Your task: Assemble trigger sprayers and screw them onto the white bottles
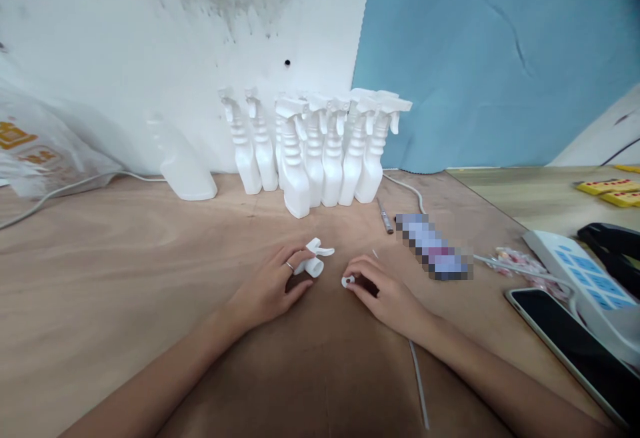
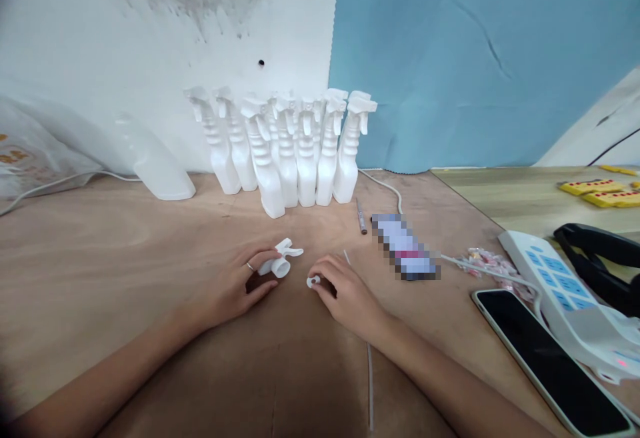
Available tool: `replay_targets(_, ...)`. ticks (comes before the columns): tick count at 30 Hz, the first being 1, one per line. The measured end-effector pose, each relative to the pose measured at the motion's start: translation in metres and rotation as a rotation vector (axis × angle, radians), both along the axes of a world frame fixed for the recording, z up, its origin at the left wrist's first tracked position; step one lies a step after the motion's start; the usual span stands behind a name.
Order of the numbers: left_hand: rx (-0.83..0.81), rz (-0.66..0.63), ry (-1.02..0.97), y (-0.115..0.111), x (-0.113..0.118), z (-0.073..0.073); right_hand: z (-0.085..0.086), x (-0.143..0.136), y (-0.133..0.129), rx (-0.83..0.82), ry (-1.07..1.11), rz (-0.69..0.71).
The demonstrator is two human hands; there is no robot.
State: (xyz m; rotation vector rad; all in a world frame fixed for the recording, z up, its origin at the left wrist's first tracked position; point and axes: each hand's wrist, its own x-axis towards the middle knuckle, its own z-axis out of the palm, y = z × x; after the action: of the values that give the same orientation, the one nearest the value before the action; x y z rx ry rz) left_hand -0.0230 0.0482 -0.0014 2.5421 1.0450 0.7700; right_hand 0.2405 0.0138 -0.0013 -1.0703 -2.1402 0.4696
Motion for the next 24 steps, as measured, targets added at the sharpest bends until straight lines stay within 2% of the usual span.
replay_targets(3, -0.066, -0.016, -0.040, -0.008, 0.010, 0.001, 0.004, -0.002, -0.006, 0.041, 0.027, -0.014)
replay_targets(8, -0.257, -0.080, -0.115, -0.025, 0.021, 0.010, 0.010, -0.002, -0.015, 0.290, 0.107, 0.001)
replay_targets(13, -0.263, -0.161, -0.116, -0.028, 0.024, 0.015, 0.010, 0.001, -0.017, 0.445, -0.003, 0.035)
replay_targets(17, -0.233, -0.242, -0.121, -0.026, 0.024, 0.013, 0.014, 0.000, -0.017, 0.419, -0.099, 0.111)
replay_targets(22, -0.239, -0.186, -0.141, -0.029, 0.023, 0.010, 0.019, -0.001, -0.018, 0.342, -0.154, 0.111)
replay_targets(24, -0.194, -0.203, -0.117, -0.030, 0.023, 0.012, 0.017, 0.000, -0.017, 0.333, -0.170, 0.112)
